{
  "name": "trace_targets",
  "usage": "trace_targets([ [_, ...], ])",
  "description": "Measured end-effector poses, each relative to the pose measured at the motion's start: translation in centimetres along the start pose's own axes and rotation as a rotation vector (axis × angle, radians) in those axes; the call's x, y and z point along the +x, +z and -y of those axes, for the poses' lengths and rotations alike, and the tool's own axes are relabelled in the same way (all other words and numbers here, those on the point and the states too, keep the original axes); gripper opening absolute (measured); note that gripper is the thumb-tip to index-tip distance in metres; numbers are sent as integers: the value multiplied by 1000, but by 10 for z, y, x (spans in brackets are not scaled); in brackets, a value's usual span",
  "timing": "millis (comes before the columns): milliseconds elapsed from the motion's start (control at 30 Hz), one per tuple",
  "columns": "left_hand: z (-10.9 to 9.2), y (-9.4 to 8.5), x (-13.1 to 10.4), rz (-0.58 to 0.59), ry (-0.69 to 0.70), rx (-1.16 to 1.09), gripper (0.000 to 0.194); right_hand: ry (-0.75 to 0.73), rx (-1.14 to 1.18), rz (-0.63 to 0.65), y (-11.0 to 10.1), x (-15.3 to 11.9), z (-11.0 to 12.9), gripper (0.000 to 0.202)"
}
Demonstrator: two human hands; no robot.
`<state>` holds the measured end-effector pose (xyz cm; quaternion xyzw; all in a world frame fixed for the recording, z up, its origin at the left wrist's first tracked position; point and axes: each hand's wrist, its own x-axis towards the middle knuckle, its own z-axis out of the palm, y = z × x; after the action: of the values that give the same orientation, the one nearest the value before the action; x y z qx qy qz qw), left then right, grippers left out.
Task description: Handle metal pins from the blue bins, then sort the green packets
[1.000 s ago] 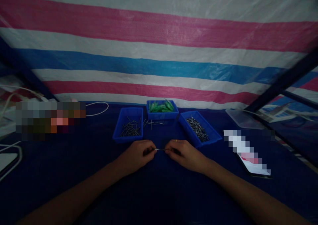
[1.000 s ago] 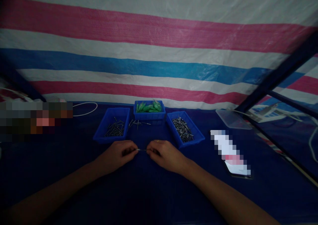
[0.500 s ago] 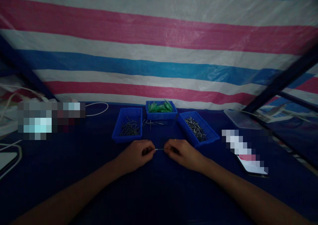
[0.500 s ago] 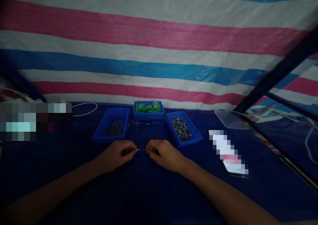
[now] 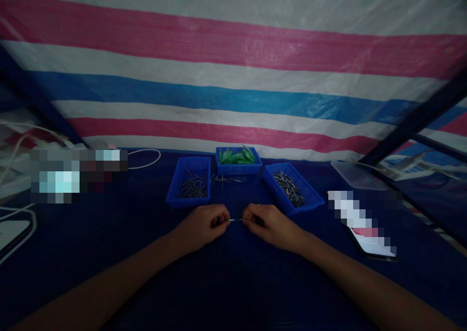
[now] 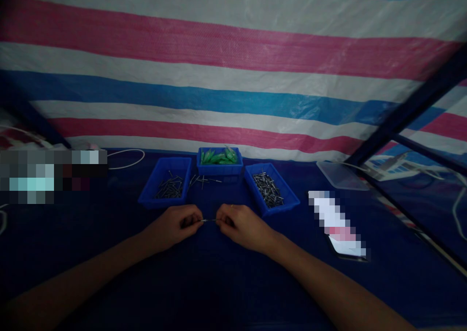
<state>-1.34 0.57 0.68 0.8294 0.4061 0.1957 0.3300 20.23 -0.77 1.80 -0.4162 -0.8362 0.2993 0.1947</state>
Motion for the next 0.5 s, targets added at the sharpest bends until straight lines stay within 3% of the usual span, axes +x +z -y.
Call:
trace_targets([
  [367, -6, -3, -4, 37, 69, 172, 27, -33, -45, 9, -3, 1, 3, 21],
  [500, -8, -4, -3, 45, 42, 180, 29, -9, -27, -17, -2, -1, 4, 12],
])
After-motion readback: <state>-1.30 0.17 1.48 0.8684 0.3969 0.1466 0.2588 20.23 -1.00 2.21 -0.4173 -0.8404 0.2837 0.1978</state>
